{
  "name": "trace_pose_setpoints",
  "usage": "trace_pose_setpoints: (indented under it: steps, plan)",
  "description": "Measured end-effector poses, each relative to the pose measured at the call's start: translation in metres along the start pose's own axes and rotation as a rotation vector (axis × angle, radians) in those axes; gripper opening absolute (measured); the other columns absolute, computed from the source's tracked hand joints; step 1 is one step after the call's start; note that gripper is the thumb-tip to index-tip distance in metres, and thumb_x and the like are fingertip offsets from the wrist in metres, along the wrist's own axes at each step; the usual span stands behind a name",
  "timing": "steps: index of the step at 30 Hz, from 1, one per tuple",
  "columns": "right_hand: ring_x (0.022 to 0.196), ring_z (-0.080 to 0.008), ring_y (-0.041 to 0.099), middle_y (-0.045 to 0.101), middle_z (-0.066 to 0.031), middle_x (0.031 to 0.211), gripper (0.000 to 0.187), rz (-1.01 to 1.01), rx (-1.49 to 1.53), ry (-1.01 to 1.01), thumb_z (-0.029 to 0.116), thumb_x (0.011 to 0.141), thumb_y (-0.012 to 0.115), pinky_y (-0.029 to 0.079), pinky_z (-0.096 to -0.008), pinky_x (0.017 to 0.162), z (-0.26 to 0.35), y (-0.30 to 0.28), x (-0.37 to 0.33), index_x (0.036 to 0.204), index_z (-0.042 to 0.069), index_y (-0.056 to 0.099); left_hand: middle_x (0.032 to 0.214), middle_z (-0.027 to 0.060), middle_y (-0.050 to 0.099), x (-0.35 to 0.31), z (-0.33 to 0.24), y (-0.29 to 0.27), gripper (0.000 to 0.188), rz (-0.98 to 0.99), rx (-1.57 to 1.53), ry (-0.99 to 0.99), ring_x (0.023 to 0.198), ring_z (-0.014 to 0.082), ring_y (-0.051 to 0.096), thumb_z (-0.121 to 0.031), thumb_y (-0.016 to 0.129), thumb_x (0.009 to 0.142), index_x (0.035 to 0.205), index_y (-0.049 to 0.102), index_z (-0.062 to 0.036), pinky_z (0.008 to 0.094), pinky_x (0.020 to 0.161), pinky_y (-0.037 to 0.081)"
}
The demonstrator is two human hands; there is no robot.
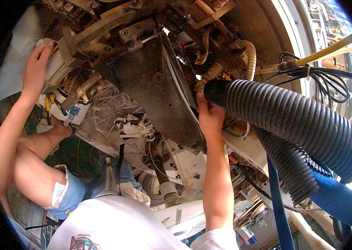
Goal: The person is working on the internal components of a large machine, likely a paper shredder, using a screwdriver. They repeatedly insert the tool into a specific area to adjust or tighten a screw while holding the surrounding metal housing with their other hand.
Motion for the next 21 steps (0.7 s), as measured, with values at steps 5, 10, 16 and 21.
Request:
trace_pose_setpoints:
  steps: [5,10,16,21]
  plan:
    - [0.059,-0.0064,0.050,0.058,0.0023,0.068,0.041,-0.003,-0.091,-0.044,0.043,0.095,0.067,0.042,-0.0241,0.052,0.0069,0.0033,-0.0021,0.103,0.003,0.071,0.084,0.0069,0.062,-0.0009,0.0032,-0.0006,0.039,-0.014,-0.005,0.026,0.079,0.0151,0.051,-0.039,0.056,0.098,0.104,0.064,-0.0016,0.0304,0.080,0.043]
    - [0.065,-0.0079,0.055,0.065,-0.0009,0.080,0.040,-0.044,-0.123,-0.113,0.040,0.096,0.066,0.047,-0.0245,0.059,0.0079,0.0036,-0.0024,0.106,0.001,0.070,0.084,0.0080,0.062,0.0002,0.0035,0.0019,0.039,0.020,-0.027,0.013,0.079,0.0156,0.051,-0.038,0.056,0.098,0.104,0.064,-0.0012,0.0303,0.079,0.043]
    - [0.066,-0.0083,0.056,0.067,-0.0014,0.084,0.038,-0.036,-0.174,-0.104,0.037,0.096,0.067,0.048,-0.0245,0.060,0.0066,0.0024,-0.0013,0.107,0.001,0.071,0.087,0.0081,0.063,-0.0003,0.0017,0.0005,0.038,0.009,-0.001,0.021,0.081,0.0159,0.052,-0.038,0.056,0.098,0.105,0.064,-0.0010,0.0297,0.081,0.043]
    - [0.065,-0.0076,0.055,0.067,-0.0009,0.082,0.037,-0.045,-0.200,-0.128,0.037,0.096,0.067,0.047,-0.0239,0.059,0.0035,0.0015,0.0009,0.107,0.001,0.071,0.090,0.0092,0.066,0.0006,0.0028,0.0016,0.038,0.027,-0.006,0.008,0.083,0.0170,0.055,-0.037,0.056,0.098,0.106,0.065,-0.0011,0.0304,0.083,0.043]
Point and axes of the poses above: each hand's wrist, its own x-axis towards the middle knuckle, its own y-axis out of the palm, z = x × y, the point moved 8 cm from there along x, towards the middle knuckle
